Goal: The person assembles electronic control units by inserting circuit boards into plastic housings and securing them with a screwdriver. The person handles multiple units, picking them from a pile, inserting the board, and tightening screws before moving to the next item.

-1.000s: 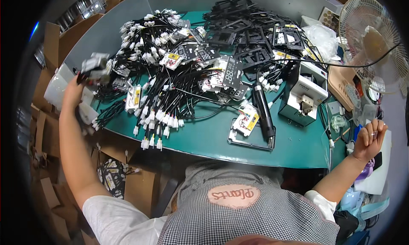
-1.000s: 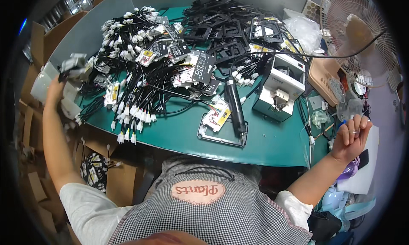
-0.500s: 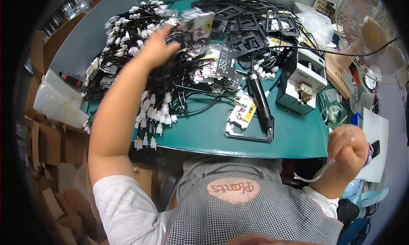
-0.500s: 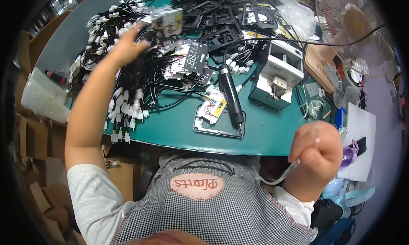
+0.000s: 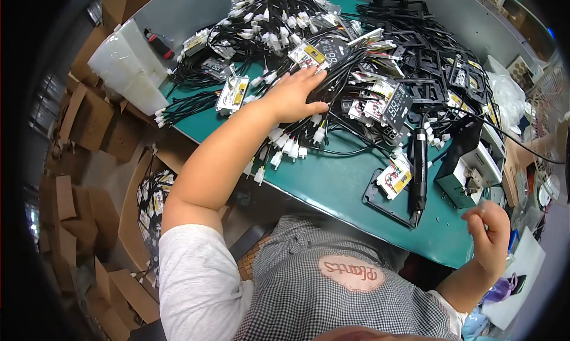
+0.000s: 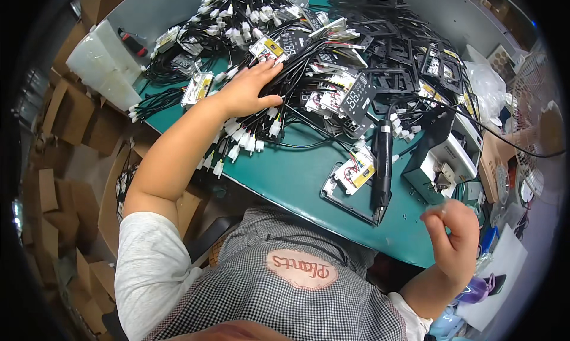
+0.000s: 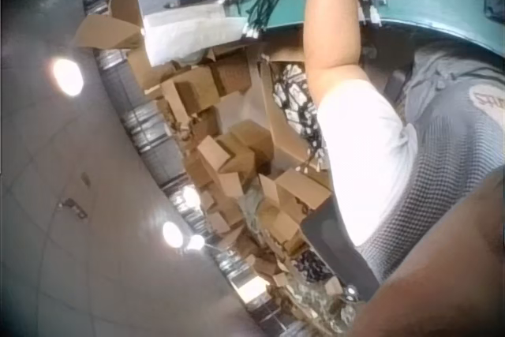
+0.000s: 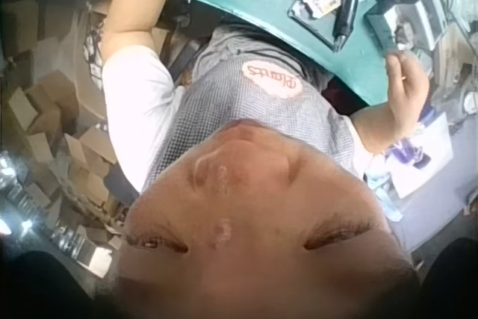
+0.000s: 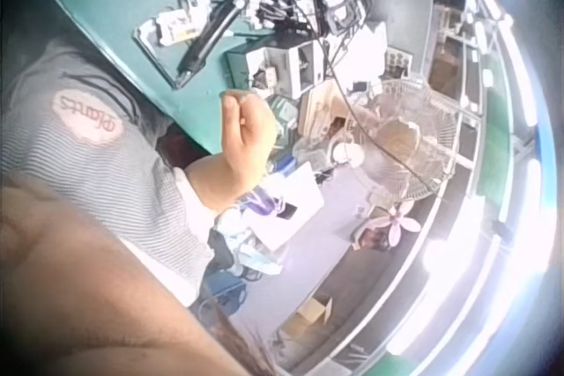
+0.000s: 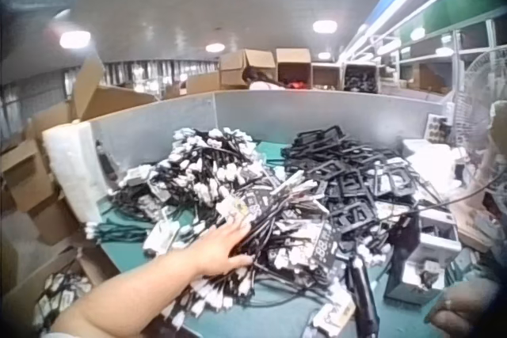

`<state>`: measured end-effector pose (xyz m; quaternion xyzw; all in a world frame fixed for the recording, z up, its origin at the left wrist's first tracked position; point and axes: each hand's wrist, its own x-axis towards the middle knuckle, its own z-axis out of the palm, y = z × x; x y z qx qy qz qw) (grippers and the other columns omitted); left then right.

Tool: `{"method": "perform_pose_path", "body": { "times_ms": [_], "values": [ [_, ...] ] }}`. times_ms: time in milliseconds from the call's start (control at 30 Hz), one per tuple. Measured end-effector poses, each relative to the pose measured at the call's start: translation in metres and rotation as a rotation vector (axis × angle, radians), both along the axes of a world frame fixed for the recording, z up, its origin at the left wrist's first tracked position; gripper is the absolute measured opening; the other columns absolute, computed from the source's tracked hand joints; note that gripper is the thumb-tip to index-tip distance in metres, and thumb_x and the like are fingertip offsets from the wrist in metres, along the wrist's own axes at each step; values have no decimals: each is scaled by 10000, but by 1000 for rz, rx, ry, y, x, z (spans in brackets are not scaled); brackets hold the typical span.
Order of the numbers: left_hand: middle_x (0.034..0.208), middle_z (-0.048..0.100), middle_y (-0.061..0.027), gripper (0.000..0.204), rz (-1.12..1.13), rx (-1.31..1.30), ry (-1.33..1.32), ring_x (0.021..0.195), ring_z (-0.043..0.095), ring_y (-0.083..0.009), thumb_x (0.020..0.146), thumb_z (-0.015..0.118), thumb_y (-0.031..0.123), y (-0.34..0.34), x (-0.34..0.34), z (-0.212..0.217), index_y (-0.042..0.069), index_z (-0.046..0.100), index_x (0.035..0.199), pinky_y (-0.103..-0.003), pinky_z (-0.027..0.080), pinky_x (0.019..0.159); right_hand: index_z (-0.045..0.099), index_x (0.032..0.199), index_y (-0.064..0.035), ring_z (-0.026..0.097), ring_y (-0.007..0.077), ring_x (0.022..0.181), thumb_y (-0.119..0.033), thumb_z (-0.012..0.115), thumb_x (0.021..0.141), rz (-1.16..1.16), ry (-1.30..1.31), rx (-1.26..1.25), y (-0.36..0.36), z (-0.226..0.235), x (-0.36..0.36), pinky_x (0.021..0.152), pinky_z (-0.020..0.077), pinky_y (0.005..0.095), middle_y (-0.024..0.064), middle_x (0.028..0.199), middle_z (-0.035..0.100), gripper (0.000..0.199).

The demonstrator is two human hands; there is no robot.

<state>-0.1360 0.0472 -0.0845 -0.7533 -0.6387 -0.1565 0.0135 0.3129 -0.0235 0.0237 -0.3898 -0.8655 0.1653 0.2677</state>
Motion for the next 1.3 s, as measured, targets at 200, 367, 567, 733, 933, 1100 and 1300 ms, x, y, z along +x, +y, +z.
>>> {"method": "perform_pose_path", "body": {
  "times_ms": [200, 367, 567, 733, 933, 1100, 1300],
  "values": [
    [1217, 599, -142, 434, 87, 376, -157, 1153, 530, -310, 812, 664, 395, -30, -26, 20, 104, 658, 1134, -403, 403, 992, 612, 803, 28, 470, 189, 641, -88, 589, 873, -126, -5, 55, 13, -11, -9, 582, 362, 287, 85, 736, 508, 138],
    [1105, 647, -151, 377, 561, 242, -290, 1047, 597, -321, 806, 636, 228, -58, -138, 30, 89, 637, 1157, -374, 456, 930, 619, 830, 19, 467, 144, 680, -110, 578, 894, -133, 104, -44, 12, -29, 13, 608, 354, 251, 61, 813, 535, 150],
    [1405, 427, -193, 682, 611, -240, 184, 1332, 367, -330, 713, 632, 86, -89, -189, 1, 176, 468, 1369, -389, 315, 1098, 602, 907, 16, 466, 91, 702, -134, 518, 949, -167, 148, -182, 14, -49, 27, 565, 368, 212, 49, 879, 552, 178],
    [1351, 489, -138, 521, 497, -155, 168, 1335, 352, -349, 735, 689, 156, -77, -215, -38, 178, 556, 1238, -410, 297, 1111, 620, 851, 26, 479, 100, 658, -95, 545, 913, -123, 188, -168, 21, -45, 7, 554, 371, 219, 55, 834, 560, 155],
    [1076, 630, -139, 305, 498, -199, -18, 1023, 574, -352, 781, 651, 171, -81, -216, -13, 90, 583, 1067, -415, 457, 865, 622, 873, 29, 499, 98, 667, -126, 532, 936, -82, 224, -182, 20, -40, 2, 559, 387, 217, 63, 846, 563, 191],
    [820, 607, -69, 199, 421, 83, -522, 754, 596, -173, 896, 568, 160, -109, -231, 24, 55, 544, 1063, -316, 478, 688, 618, 874, 27, 499, 96, 655, -149, 518, 953, -14, 277, -196, 24, -43, 6, 559, 390, 216, 72, 862, 563, 217],
    [684, 524, 16, 330, 429, 253, -792, 519, 451, -55, 882, 646, 318, -96, -189, 110, 29, 580, 1027, -225, 365, 474, 610, 885, 28, 494, 98, 636, -181, 519, 960, 62, 302, -167, 29, -39, 3, 555, 392, 220, 74, 825, 553, 240]
  ]
}}
